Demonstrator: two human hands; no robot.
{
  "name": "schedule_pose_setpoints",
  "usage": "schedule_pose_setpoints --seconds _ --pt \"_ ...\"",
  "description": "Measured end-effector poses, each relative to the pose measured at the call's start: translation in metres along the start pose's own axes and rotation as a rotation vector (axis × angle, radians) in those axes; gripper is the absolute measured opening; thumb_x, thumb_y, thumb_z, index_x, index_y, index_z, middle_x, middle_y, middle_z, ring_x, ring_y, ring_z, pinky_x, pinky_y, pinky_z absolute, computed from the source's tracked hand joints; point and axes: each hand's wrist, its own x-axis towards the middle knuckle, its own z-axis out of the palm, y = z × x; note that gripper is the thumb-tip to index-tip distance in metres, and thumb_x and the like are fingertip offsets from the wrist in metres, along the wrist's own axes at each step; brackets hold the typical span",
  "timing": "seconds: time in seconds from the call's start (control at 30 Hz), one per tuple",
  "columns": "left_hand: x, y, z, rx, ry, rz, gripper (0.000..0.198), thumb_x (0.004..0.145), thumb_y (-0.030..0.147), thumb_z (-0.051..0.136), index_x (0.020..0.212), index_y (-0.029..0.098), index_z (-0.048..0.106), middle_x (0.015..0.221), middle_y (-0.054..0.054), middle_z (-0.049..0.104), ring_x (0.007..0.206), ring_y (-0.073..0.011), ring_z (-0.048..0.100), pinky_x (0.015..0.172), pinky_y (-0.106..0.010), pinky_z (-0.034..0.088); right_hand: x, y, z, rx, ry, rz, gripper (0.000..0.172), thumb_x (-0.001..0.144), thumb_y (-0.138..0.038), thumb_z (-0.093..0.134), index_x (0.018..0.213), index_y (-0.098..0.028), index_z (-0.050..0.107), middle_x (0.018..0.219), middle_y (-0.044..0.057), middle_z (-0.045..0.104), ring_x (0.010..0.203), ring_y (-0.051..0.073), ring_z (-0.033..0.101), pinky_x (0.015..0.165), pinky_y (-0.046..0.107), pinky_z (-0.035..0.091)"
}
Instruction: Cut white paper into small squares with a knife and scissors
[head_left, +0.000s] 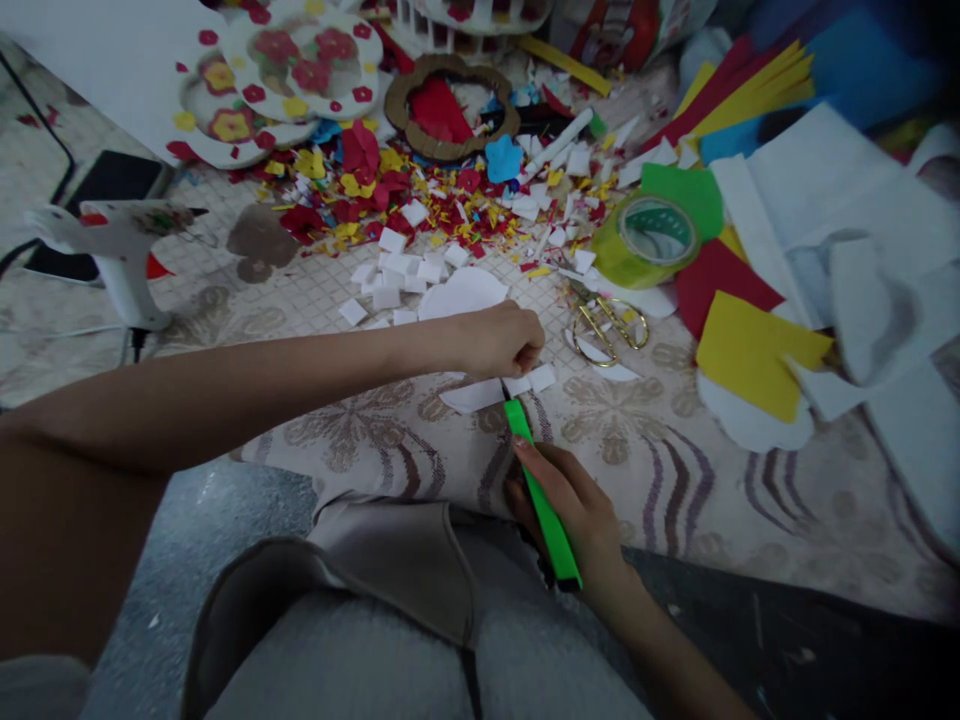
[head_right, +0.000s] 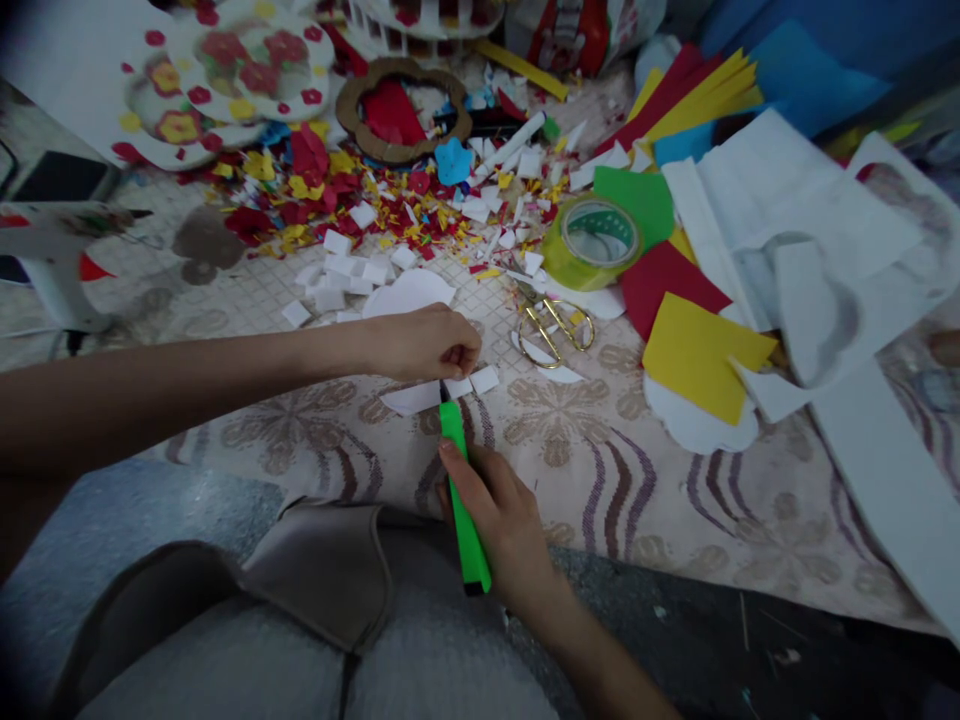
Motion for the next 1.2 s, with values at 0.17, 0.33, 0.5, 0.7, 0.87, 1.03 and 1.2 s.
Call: schedule_pose_setpoints --seconds 0.17,0.33,0.5,0.7,0.87,1.03,1.2 --pt "-0.002 0.006 -0.004 -0.002 -0.041 -0.022 0.019 0.066 -0.004 0.06 0.075 0.012 0.065 0.066 0.001 0.063 0.058 -0.0092 0.052 0.06 -0.022 0.034 0.001 0.0 -0.002 0.029 -0.011 0.011 0.053 0.089 -0.021 0.059 0.139 -0.029 0.047 0.11 0.009 0.066 0.093 0.023 0.069 0.075 0.033 0.061" --pt "-0.001 0.009 -0.007 0.019 -0.08 -0.048 0.023 0.071 0.0 0.059 0.088 0.014 0.066 0.071 0.0 0.066 0.061 -0.0107 0.054 0.06 -0.023 0.034 0.001 0.001 -0.002 0.028 -0.014 0.018 0.054 0.089 -0.022 0.058 0.14 -0.03 0.045 0.111 0.01 0.066 0.093 0.023 0.069 0.073 0.033 0.06" --pt "0.002 0.003 -0.004 0.035 -0.113 -0.036 0.021 0.069 0.001 0.061 0.083 0.013 0.069 0.074 -0.001 0.067 0.065 -0.0113 0.057 0.065 -0.023 0.037 -0.001 0.004 -0.002 0.044 0.052 -0.016 0.056 0.088 -0.018 0.058 0.141 -0.03 0.045 0.105 0.009 0.067 0.088 0.022 0.07 0.067 0.029 0.06" --pt "0.002 0.0 -0.002 0.043 -0.103 -0.03 0.02 0.069 0.002 0.062 0.084 0.013 0.069 0.074 0.0 0.067 0.064 -0.0105 0.056 0.064 -0.022 0.038 -0.012 0.012 -0.005 0.038 0.048 -0.063 0.057 0.088 -0.018 0.057 0.143 -0.029 0.043 0.107 0.009 0.066 0.088 0.02 0.069 0.068 0.027 0.06" --pt "0.001 0.003 -0.004 0.04 -0.108 -0.026 0.019 0.07 0.002 0.06 0.085 0.012 0.066 0.078 -0.001 0.066 0.066 -0.0096 0.055 0.062 -0.02 0.036 -0.011 0.015 -0.012 0.064 0.06 -0.144 0.053 0.089 -0.015 0.056 0.141 -0.022 0.046 0.109 0.01 0.065 0.09 0.018 0.068 0.071 0.025 0.059" --pt "0.002 0.002 -0.003 0.023 -0.134 0.031 0.02 0.07 -0.002 0.055 0.075 0.014 0.066 0.075 -0.001 0.064 0.065 -0.0092 0.053 0.06 -0.02 0.035 -0.008 0.019 -0.018 0.082 0.045 -0.152 0.052 0.09 -0.015 0.056 0.14 -0.02 0.047 0.106 0.01 0.064 0.089 0.018 0.067 0.071 0.023 0.058" --pt "0.004 0.004 -0.007 0.015 -0.215 -0.002 0.022 0.071 -0.001 0.053 0.077 0.014 0.069 0.077 -0.002 0.064 0.067 -0.0102 0.055 0.059 -0.02 0.036 -0.011 0.022 -0.014 0.105 0.04 -0.142 0.052 0.09 -0.016 0.056 0.141 -0.022 0.046 0.11 0.01 0.064 0.092 0.018 0.066 0.072 0.024 0.058"
